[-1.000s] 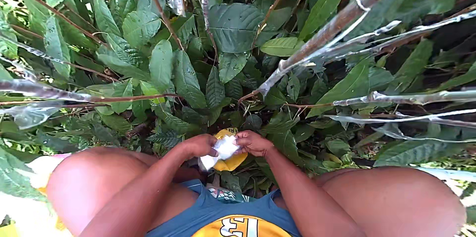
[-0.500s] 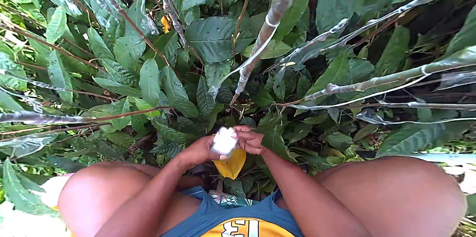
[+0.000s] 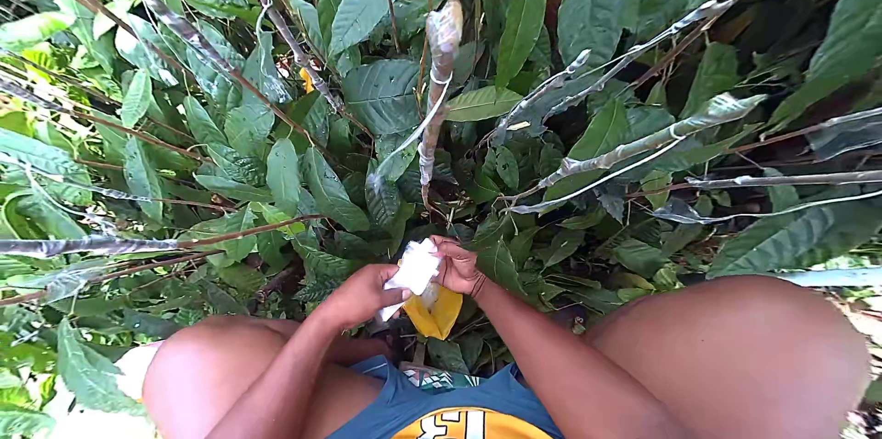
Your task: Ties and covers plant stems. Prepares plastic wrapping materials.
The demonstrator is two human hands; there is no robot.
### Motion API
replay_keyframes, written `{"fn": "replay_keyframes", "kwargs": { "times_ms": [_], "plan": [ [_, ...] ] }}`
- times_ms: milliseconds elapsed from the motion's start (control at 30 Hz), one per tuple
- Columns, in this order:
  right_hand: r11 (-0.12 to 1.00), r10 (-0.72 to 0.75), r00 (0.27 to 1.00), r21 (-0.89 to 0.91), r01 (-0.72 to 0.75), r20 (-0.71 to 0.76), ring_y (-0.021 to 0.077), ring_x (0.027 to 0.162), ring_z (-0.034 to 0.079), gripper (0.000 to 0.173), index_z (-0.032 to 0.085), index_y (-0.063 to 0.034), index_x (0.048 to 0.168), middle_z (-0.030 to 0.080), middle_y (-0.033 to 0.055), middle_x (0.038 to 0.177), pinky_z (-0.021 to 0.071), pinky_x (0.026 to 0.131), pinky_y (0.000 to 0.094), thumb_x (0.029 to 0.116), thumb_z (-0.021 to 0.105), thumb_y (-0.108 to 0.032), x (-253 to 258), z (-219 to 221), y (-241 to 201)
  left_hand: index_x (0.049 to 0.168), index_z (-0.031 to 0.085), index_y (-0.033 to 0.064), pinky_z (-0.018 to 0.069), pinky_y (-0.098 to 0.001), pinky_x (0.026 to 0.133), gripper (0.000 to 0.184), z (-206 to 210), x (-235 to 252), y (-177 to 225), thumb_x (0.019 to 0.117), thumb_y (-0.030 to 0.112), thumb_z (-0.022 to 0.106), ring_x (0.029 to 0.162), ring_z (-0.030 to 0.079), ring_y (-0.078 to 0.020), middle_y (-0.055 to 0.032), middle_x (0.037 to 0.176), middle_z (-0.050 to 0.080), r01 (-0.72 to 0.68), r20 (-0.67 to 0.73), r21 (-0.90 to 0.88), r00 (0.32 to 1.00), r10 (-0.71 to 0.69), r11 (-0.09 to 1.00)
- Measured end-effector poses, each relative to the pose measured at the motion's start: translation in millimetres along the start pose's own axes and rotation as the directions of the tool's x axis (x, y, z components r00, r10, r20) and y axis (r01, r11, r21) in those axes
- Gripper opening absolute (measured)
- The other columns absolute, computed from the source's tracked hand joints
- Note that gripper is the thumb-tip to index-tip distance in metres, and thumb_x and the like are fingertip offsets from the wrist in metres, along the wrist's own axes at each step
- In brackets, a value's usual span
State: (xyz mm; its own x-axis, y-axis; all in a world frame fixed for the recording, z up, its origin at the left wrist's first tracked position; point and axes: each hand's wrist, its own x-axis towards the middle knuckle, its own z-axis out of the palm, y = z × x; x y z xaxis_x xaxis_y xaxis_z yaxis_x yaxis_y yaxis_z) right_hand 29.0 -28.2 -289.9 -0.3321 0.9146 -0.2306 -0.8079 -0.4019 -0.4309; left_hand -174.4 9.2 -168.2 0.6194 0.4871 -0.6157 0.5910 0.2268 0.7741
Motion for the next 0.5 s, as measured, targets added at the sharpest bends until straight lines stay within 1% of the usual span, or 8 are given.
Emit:
{"fn": "replay_keyframes", "kwargs": {
  "times_ms": [67, 133, 200, 233, 300, 333, 400, 500],
  "plan": [
    [1.0, 0.006, 1.0, 0.028, -0.005, -0.025, 0.0177, 0.081, 0.071, 0.014, 0.055, -0.0146, 0.097, 0.072, 0.0039, 0.088, 0.0608, 0.07, 0.0366, 0.0842, 0.057, -0.011, 1, 12, 5, 0.105, 0.064, 0.003, 0.0589, -0.0272, 0.067, 0.013, 0, -5, 8, 0.0991, 0.014, 0.065, 0.068, 0.066, -0.0086, -0.0011, 0.083, 0.068, 0.02, 0.0, 0.083, 1.0, -0.02, 0.996],
    [0.999, 0.019, 0.996, 0.049, -0.015, -0.087, 0.0188, 0.082, 0.069, 0.018, 0.051, -0.0119, 0.104, 0.068, 0.0053, 0.089, 0.0599, 0.072, 0.0377, 0.0896, 0.045, -0.004, 4, 27, 10, 0.105, 0.065, 0.0032, 0.0581, -0.0266, 0.064, 0.013, -3, -9, 15, 0.099, 0.015, 0.066, 0.065, 0.066, -0.0084, -0.0009, 0.081, 0.068, 0.042, 0.002, 0.116, 0.999, -0.042, 0.992],
    [0.996, 0.07, 0.992, 0.054, -0.064, -0.108, 0.0206, 0.086, 0.068, 0.028, 0.05, -0.0087, 0.12, 0.066, 0.0077, 0.096, 0.0594, 0.076, 0.0401, 0.0968, 0.035, -0.002, 6, 38, 13, 0.102, 0.066, 0.0037, 0.0576, -0.0257, 0.062, 0.012, -9, -13, 21, 0.0981, 0.015, 0.067, 0.063, 0.065, -0.0083, -0.0002, 0.078, 0.068, 0.062, 0.014, 0.102, 0.998, -0.063, 0.993],
    [0.994, 0.107, 0.989, 0.048, -0.103, -0.101, 0.0218, 0.088, 0.069, 0.031, 0.05, -0.0081, 0.125, 0.067, 0.0089, 0.099, 0.0594, 0.077, 0.041, 0.1021, 0.029, -0.007, 6, 41, 15, 0.101, 0.066, 0.0039, 0.0576, -0.0257, 0.061, 0.012, -13, -14, 25, 0.0971, 0.015, 0.069, 0.062, 0.065, -0.0085, -0.0001, 0.077, 0.068, 0.068, 0.019, 0.093, 0.997, -0.07, 0.993],
    [0.982, 0.188, 0.973, 0.013, -0.188, -0.135, 0.0237, 0.084, 0.07, 0.041, 0.052, -0.0071, 0.127, 0.07, 0.0116, 0.099, 0.0599, 0.07, 0.0396, 0.1118, 0.021, -0.028, 7, 49, 16, 0.096, 0.068, 0.0047, 0.0566, -0.0248, 0.059, 0.012, -21, -16, 36, 0.0942, 0.016, 0.072, 0.06, 0.064, -0.0081, 0.0001, 0.075, 0.069, 0.078, 0.021, 0.103, 0.997, -0.08, 0.992],
    [0.973, 0.224, 0.961, -0.016, -0.229, -0.16, 0.0241, 0.082, 0.071, 0.049, 0.054, -0.0069, 0.127, 0.071, 0.0123, 0.099, 0.0591, 0.067, 0.0386, 0.1133, 0.019, -0.039, 8, 53, 17, 0.095, 0.068, 0.005, 0.0561, -0.0241, 0.059, 0.012, -25, -16, 42, 0.0937, 0.016, 0.073, 0.059, 0.064, -0.0078, 0.0002, 0.074, 0.069, 0.092, 0.023, 0.124, 0.995, -0.095, 0.988],
    [0.956, 0.279, 0.943, -0.038, -0.29, -0.184, 0.0252, 0.081, 0.07, 0.058, 0.058, -0.008, 0.125, 0.071, 0.0132, 0.098, 0.0579, 0.066, 0.0391, 0.1119, 0.019, -0.05, 10, 58, 18, 0.095, 0.068, 0.0042, 0.0553, -0.0237, 0.059, 0.014, -31, -15, 54, 0.0937, 0.016, 0.074, 0.059, 0.064, -0.0082, -0.0009, 0.074, 0.069, 0.124, 0.032, 0.146, 0.991, -0.13, 0.981],
    [0.941, 0.326, 0.923, -0.024, -0.337, -0.204, 0.0238, 0.076, 0.07, 0.061, 0.059, -0.0098, 0.125, 0.071, 0.0125, 0.094, 0.056, 0.06, 0.036, 0.1101, 0.021, -0.055, 10, 69, 19, 0.096, 0.068, 0.0037, 0.0556, -0.0234, 0.058, 0.012, -37, -15, 65, 0.0936, 0.014, 0.073, 0.06, 0.064, -0.0086, -0.0016, 0.075, 0.07, 0.159, 0.054, 0.135, 0.984, -0.167, 0.978]
  ]
}}
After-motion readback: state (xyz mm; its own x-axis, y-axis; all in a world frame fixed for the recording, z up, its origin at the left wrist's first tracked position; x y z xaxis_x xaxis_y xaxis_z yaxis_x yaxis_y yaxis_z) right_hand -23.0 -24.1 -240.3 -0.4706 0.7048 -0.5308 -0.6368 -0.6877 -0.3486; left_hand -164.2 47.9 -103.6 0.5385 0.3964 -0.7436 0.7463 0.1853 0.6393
